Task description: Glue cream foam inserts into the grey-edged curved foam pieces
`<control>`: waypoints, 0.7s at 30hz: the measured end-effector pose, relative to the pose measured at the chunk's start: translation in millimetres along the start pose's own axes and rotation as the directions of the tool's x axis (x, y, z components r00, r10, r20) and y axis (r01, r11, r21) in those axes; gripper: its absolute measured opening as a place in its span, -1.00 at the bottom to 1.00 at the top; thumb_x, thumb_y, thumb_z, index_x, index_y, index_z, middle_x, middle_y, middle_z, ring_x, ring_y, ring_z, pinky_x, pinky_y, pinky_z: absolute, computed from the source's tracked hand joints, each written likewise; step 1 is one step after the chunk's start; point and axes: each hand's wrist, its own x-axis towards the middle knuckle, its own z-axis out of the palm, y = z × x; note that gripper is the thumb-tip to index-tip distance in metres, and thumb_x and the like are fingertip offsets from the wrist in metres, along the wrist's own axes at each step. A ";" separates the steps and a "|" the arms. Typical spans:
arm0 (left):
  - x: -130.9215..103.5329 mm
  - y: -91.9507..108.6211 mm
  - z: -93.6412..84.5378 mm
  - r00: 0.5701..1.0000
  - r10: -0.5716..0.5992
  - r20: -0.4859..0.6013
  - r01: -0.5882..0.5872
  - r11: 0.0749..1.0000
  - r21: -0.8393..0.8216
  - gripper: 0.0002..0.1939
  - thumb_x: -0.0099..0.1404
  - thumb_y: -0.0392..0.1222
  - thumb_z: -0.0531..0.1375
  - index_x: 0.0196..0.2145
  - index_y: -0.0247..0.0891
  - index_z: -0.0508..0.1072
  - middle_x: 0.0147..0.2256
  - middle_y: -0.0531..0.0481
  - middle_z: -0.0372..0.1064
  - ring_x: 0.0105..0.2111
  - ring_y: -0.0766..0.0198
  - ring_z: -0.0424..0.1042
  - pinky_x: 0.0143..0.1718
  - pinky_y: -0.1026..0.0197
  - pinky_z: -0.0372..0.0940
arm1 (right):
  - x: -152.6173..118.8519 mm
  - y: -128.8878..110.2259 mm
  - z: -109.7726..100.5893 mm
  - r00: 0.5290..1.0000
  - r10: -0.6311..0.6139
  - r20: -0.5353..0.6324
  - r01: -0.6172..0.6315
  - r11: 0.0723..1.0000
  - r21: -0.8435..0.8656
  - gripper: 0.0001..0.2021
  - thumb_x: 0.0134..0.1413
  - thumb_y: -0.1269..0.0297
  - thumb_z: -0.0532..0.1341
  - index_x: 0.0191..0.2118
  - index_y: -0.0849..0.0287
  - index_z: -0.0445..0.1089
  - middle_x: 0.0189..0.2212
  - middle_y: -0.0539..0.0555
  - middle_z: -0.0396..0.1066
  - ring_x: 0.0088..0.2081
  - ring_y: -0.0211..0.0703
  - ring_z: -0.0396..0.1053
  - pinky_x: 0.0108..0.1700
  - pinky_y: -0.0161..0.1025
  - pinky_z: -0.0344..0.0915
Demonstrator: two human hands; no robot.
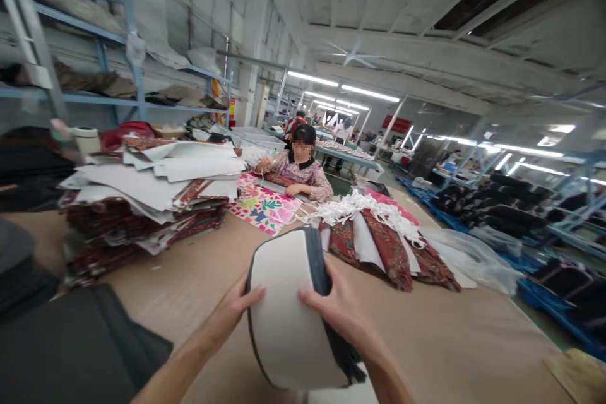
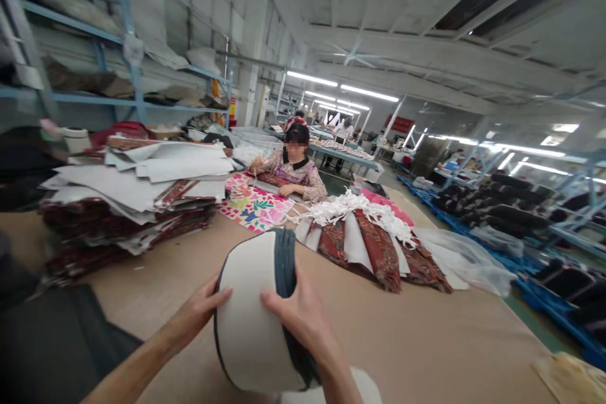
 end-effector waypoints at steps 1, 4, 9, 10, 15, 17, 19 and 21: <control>-15.3 -11.6 -20.5 0.998 -0.034 -0.060 0.036 0.999 0.021 -0.18 0.05 0.15 0.27 0.17 -0.30 0.16 0.18 -0.22 0.10 0.15 -0.08 0.10 0.10 0.04 0.13 | 3.0 -9.0 17.7 0.998 -0.023 0.060 0.029 0.993 -0.114 -0.44 -0.27 0.20 0.30 -0.02 0.19 0.33 -0.21 0.10 0.46 -0.18 0.01 0.37 -0.13 -0.13 0.24; -49.8 -40.4 -82.3 0.910 -0.067 -0.410 0.126 0.985 0.118 0.22 -0.15 0.22 0.35 0.27 -0.35 -0.18 0.25 -0.37 -0.16 0.19 -0.13 -0.01 0.14 -0.02 0.04 | 8.1 -18.3 74.3 0.966 -0.050 0.254 0.150 0.909 -0.390 -0.40 -0.34 0.21 0.31 -0.03 0.21 0.31 -0.28 0.13 0.46 -0.24 0.04 0.38 -0.19 -0.13 0.23; -70.3 -48.1 -133.9 0.904 0.190 -0.383 -0.026 0.919 0.394 0.11 -0.25 0.00 0.44 0.20 -0.28 0.04 0.26 -0.31 -0.18 0.25 -0.05 -0.21 0.23 -0.01 -0.29 | -3.8 12.0 160.0 0.895 0.010 0.445 0.299 0.727 -0.618 -0.12 -0.37 0.23 0.29 0.20 0.34 0.06 0.01 0.38 0.30 0.00 0.30 0.25 0.02 0.11 0.09; -71.7 -49.0 -135.3 0.914 0.193 -0.358 -0.034 0.913 0.406 0.02 -0.25 -0.03 0.45 0.14 -0.27 0.14 0.24 -0.31 -0.13 0.25 -0.05 -0.20 0.24 0.01 -0.31 | -8.4 20.4 171.6 0.898 0.001 0.439 0.314 0.698 -0.644 -0.06 -0.40 0.22 0.31 0.22 0.37 0.01 0.08 0.41 0.21 0.04 0.33 0.19 0.06 0.14 0.03; -81.9 -84.2 -117.8 0.829 -0.013 -0.560 0.049 0.998 0.050 0.17 -0.30 0.00 0.44 0.19 -0.31 -0.04 0.27 -0.33 -0.24 0.23 -0.11 -0.12 0.21 0.04 -0.11 | -17.3 40.9 189.6 0.928 -0.054 0.370 0.285 0.740 -0.609 -0.06 -0.39 0.30 0.28 0.24 0.37 -0.01 0.06 0.37 0.24 0.02 0.28 0.20 0.07 0.08 0.05; -86.5 -103.3 -106.5 0.790 -0.115 -0.603 0.098 0.993 -0.061 0.30 -0.34 0.05 0.44 0.22 -0.38 -0.19 0.26 -0.43 -0.34 0.22 -0.19 -0.12 0.19 -0.02 -0.05 | -10.1 35.9 181.7 0.950 -0.037 0.310 0.171 0.892 -0.418 -0.13 -0.44 0.39 0.28 0.18 0.32 0.13 -0.03 0.31 0.33 0.00 0.24 0.23 0.08 0.04 0.06; -88.6 -112.2 -97.5 0.811 -0.149 -0.566 0.121 0.989 -0.087 0.28 -0.33 0.08 0.43 0.22 -0.38 -0.14 0.24 -0.44 -0.21 0.20 -0.22 -0.07 0.18 -0.05 -0.03 | 0.7 26.4 168.3 0.975 -0.004 0.222 0.048 0.980 -0.192 -0.20 -0.50 0.43 0.31 0.09 0.25 0.27 -0.05 0.24 0.37 0.03 0.22 0.22 0.12 0.02 0.03; -87.0 -104.6 -93.3 0.884 -0.094 -0.458 0.082 0.996 -0.046 0.08 -0.23 0.09 0.41 0.18 -0.31 0.04 0.19 -0.31 0.03 0.19 -0.14 0.01 0.19 0.00 -0.04 | 10.9 16.7 152.7 0.992 0.040 0.120 -0.039 0.999 -0.009 -0.25 -0.51 0.36 0.37 0.03 0.19 0.33 -0.05 0.16 0.39 0.03 0.17 0.24 0.13 -0.01 0.04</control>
